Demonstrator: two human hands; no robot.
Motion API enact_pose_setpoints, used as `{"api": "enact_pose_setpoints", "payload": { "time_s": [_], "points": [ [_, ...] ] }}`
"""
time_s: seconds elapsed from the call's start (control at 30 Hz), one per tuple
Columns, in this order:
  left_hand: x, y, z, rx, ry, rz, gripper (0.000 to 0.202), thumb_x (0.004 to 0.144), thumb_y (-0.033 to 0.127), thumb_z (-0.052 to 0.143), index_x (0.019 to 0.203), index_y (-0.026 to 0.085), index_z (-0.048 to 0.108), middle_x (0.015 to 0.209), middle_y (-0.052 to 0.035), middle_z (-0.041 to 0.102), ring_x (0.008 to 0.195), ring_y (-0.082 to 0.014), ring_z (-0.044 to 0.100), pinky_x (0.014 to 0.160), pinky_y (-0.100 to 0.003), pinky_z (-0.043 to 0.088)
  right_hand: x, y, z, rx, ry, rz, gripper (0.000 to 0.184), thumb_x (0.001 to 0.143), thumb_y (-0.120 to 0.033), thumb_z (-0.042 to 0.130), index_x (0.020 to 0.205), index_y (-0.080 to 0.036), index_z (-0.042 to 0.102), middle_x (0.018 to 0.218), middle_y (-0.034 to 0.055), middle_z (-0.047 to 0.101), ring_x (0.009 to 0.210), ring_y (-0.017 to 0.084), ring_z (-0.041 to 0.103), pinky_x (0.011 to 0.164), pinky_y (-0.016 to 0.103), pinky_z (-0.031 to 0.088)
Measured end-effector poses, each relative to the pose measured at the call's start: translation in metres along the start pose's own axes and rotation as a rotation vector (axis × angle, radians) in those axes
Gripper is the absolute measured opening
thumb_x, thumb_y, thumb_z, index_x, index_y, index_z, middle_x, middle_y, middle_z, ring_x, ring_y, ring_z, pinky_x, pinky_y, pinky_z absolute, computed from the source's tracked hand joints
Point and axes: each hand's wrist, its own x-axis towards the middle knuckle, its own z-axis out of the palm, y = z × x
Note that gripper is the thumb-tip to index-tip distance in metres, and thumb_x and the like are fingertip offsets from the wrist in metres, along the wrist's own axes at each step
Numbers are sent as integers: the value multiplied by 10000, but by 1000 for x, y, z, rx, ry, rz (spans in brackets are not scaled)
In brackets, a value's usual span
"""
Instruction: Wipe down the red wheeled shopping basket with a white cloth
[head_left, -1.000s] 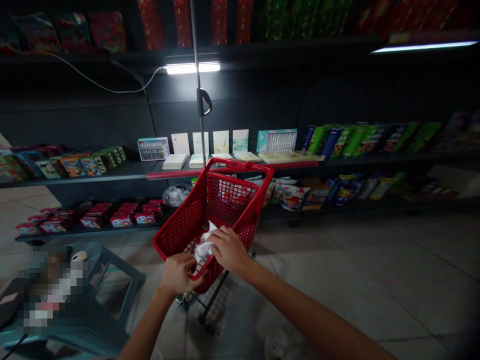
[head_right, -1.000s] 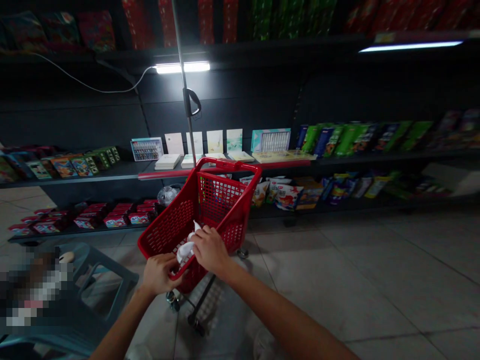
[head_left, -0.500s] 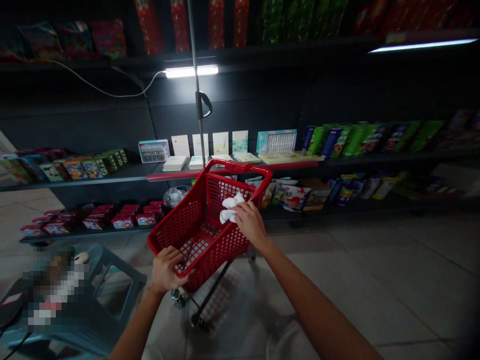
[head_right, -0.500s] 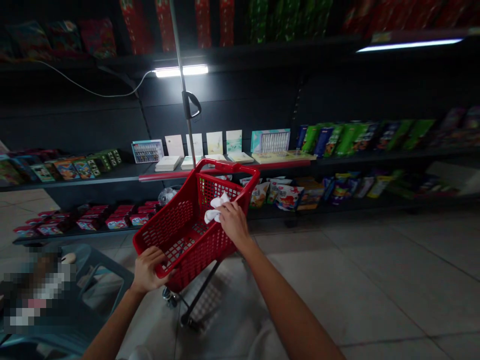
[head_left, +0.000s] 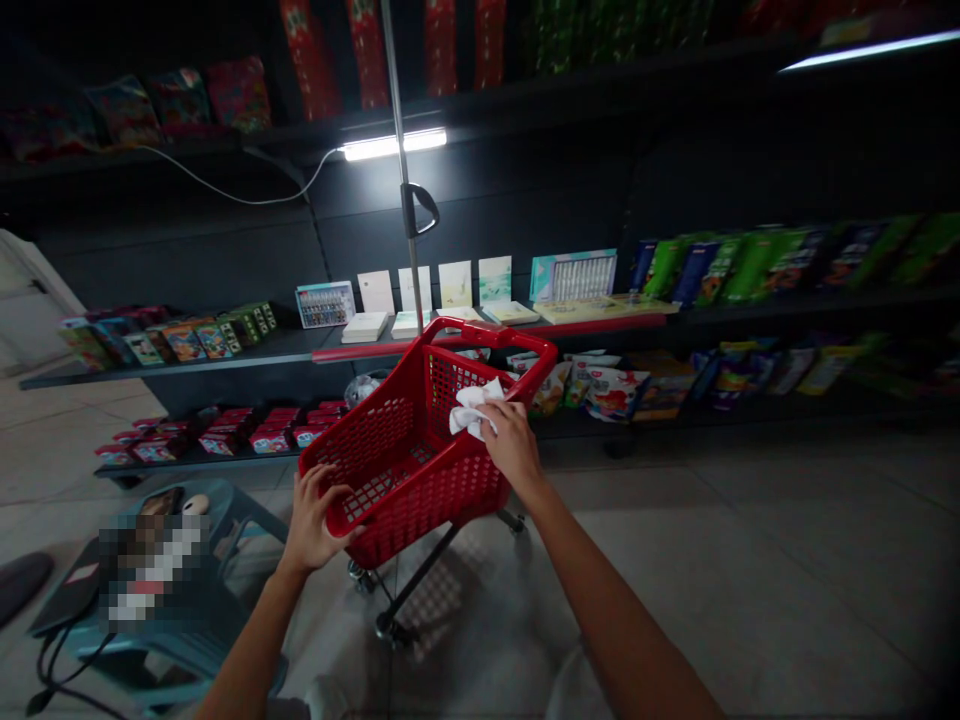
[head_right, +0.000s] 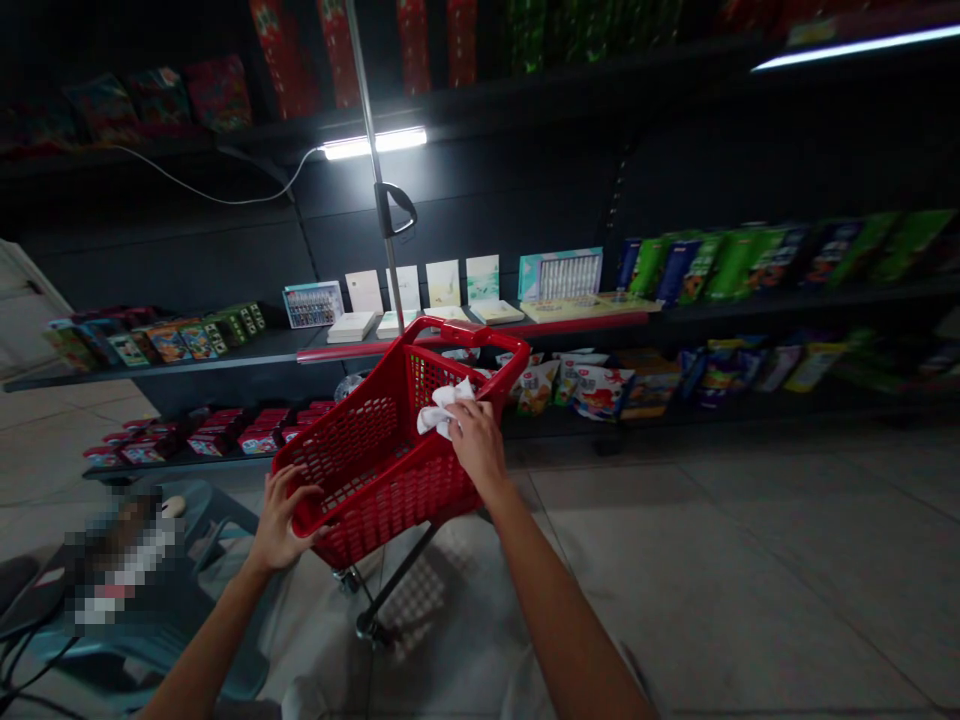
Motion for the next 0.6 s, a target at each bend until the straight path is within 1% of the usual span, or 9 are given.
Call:
{"api": "enact_pose_setpoints", "payload": {
  "time_s": [0.07,0.1,0.17,0.23,0.3,0.37,0.43,0.53,0.6],
  "points": [
    [-9,-6,1,-44,48,-106,667,696,598,830,1245,248,681,1646,-141,326,1555,-440,270,1267,-689,216,-3,1,-3,34,28,-12,366,984,-167,488,1248,-214,738,1324,86,672,1167,273,522,1084,394,460],
    [-14,-8,3,-75,64,-165,725,714,617,816,1306,237,641,1687,-146,231,1582,-441,213,1267,-678,234,-5,2,-4,49,47,-17,364,989,-172,487,1254,-217,732,1321,89,668,1179,270,527,1100,391,453],
    [-25,-11,6,-143,95,-285,774,772,632,768,1397,227,560,1704,-154,158,1607,-429,156,1277,-662,232,-8,5,-6,77,101,-11,358,988,-174,488,1255,-223,721,1325,95,650,1206,269,532,1130,394,435],
    [-36,-12,12,-213,143,-395,764,840,628,704,1454,226,494,1677,-164,226,1608,-407,176,1289,-655,208,-13,7,-6,104,157,18,349,969,-169,504,1248,-219,708,1341,107,620,1241,275,527,1148,404,423],
    [-44,-13,17,-291,202,-477,726,903,612,635,1493,232,446,1630,-162,332,1592,-378,240,1297,-629,216,-17,8,-3,144,197,66,346,939,-164,527,1242,-212,686,1354,127,581,1276,281,520,1152,414,423],
    [-48,-13,22,-355,250,-512,694,952,595,569,1524,238,407,1602,-153,394,1573,-352,298,1304,-593,232,-20,6,3,186,222,144,339,901,-162,544,1217,-203,662,1355,149,547,1304,289,512,1150,427,425],
    [-47,-13,25,-387,286,-519,689,977,588,527,1549,235,376,1601,-146,410,1570,-338,311,1316,-567,217,-23,4,10,220,241,233,317,866,-155,542,1164,-196,641,1332,164,537,1292,295,517,1144,438,425],
    [-44,-10,29,-406,324,-547,742,957,604,555,1566,234,348,1604,-148,409,1557,-339,339,1317,-556,218,-27,5,20,260,264,320,294,832,-144,512,1105,-196,608,1253,161,562,1211,284,545,1125,432,430],
    [-43,-7,33,-392,331,-584,854,881,620,668,1571,248,329,1600,-153,408,1524,-353,392,1295,-565,271,-29,11,27,286,286,367,297,823,-161,502,1105,-198,587,1210,157,575,1162,279,562,1103,433,443]
  ]
}}
